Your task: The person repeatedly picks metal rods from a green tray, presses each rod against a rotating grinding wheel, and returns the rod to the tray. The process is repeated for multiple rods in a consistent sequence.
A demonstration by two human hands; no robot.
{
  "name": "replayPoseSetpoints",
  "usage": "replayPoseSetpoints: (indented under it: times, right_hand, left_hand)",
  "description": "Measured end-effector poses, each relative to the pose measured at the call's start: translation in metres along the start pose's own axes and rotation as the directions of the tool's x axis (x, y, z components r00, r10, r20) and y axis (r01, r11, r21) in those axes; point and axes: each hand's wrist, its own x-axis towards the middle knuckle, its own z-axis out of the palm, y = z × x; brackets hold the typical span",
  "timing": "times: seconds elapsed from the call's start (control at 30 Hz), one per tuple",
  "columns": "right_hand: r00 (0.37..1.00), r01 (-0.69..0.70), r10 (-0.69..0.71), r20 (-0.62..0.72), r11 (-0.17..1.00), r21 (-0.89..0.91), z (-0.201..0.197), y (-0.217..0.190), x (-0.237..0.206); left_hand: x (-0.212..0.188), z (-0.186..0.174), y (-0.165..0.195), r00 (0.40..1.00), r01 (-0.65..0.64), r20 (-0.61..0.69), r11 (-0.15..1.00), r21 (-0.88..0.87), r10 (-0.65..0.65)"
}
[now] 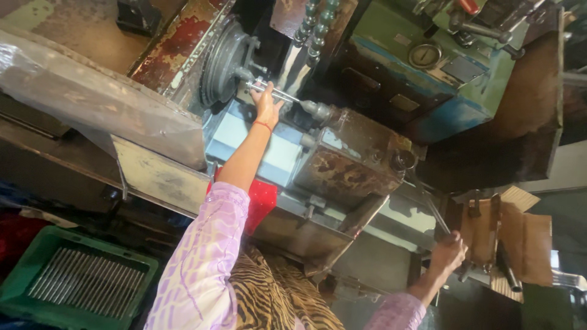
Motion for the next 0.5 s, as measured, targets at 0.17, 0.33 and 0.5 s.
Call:
replayPoseSetpoints:
  times: [0.17,0.33,0.5]
  right_hand:
    - [0.937,0.244,-0.216,-0.274,0.967,0.071,0.001,0.017,-0.034]
    - [0.952,-0.149,0.270,-0.143,0.819,0.554,0.021,0.019,-0.162]
    - [0.639,-0.734,0.518,0.568,0.192,0.652,0.034,0.010,-0.276]
  left_hand:
    - [-0.005,0.010,0.003,0.996,-0.086,0.003,0.996,-0.040,0.086]
    - [-0.023,0.039,0.027,0.954,-0.236,0.165,0.967,-0.095,0.249]
    - [-0.104,0.015,0.064,0.828,-0.293,0.489,0.955,-0.041,0.275]
